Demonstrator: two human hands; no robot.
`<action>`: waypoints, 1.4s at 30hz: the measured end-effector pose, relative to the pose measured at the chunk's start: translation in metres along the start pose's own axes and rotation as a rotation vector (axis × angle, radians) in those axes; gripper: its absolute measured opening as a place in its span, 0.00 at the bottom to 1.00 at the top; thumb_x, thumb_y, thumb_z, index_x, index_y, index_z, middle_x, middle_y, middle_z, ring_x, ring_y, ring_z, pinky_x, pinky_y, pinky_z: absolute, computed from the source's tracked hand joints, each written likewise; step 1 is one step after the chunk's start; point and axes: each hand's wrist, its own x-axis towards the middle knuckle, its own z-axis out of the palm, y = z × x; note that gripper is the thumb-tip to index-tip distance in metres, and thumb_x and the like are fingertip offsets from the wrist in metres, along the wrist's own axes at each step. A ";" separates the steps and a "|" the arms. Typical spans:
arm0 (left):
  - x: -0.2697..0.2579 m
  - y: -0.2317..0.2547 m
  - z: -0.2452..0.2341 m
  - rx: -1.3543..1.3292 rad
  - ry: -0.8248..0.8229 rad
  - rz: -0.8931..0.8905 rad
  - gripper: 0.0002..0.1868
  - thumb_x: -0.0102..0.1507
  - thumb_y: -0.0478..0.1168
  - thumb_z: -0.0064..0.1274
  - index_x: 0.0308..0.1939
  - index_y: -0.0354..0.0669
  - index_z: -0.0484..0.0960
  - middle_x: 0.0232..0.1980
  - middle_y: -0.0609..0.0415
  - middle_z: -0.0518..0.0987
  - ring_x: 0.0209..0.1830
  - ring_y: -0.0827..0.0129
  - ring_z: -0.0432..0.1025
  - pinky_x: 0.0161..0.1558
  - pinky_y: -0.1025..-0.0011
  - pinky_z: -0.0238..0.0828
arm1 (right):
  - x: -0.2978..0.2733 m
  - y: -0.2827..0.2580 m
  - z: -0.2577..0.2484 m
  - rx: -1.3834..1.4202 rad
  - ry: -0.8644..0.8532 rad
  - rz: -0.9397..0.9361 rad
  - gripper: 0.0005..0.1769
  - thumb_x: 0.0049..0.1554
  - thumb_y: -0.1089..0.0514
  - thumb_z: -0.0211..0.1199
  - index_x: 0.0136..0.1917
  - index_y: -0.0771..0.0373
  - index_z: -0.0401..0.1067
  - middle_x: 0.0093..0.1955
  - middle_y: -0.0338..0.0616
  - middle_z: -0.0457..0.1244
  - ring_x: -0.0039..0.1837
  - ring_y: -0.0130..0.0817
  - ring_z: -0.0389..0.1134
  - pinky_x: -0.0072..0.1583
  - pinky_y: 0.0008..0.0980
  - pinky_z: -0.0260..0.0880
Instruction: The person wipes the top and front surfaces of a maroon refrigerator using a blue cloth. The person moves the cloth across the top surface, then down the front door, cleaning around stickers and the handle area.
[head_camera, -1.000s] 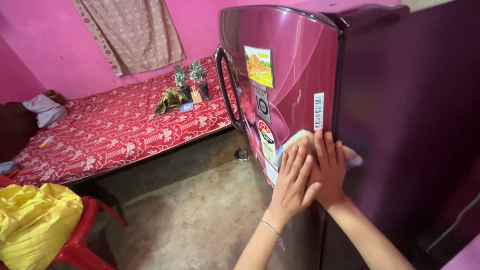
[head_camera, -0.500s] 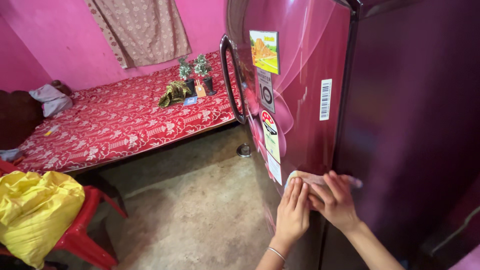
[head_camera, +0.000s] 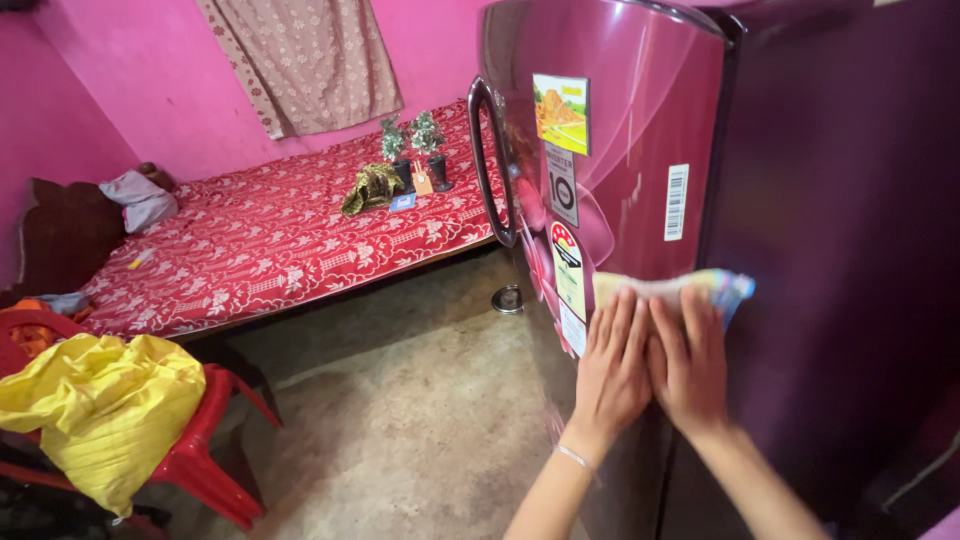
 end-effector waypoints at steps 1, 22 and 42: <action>0.017 0.003 -0.010 -0.014 0.016 0.006 0.29 0.71 0.36 0.44 0.76 0.30 0.65 0.81 0.36 0.61 0.84 0.45 0.55 0.81 0.50 0.50 | 0.018 -0.002 -0.005 -0.018 -0.001 -0.028 0.28 0.65 0.58 0.56 0.77 0.60 0.62 0.82 0.65 0.47 0.83 0.65 0.47 0.81 0.63 0.43; -0.043 -0.045 0.054 0.110 -0.009 0.091 0.30 0.69 0.43 0.49 0.69 0.21 0.68 0.76 0.25 0.63 0.81 0.33 0.57 0.76 0.25 0.30 | -0.048 0.049 0.034 -0.138 0.007 -0.141 0.33 0.69 0.46 0.46 0.83 0.52 0.49 0.85 0.66 0.41 0.83 0.67 0.46 0.79 0.69 0.41; -0.237 -0.028 0.109 0.167 -0.276 -0.081 0.32 0.73 0.44 0.46 0.72 0.19 0.63 0.78 0.25 0.59 0.81 0.38 0.51 0.75 0.37 0.41 | -0.227 0.035 0.035 -0.131 -0.272 -0.058 0.36 0.56 0.54 0.58 0.76 0.58 0.57 0.73 0.70 0.52 0.73 0.65 0.57 0.71 0.64 0.57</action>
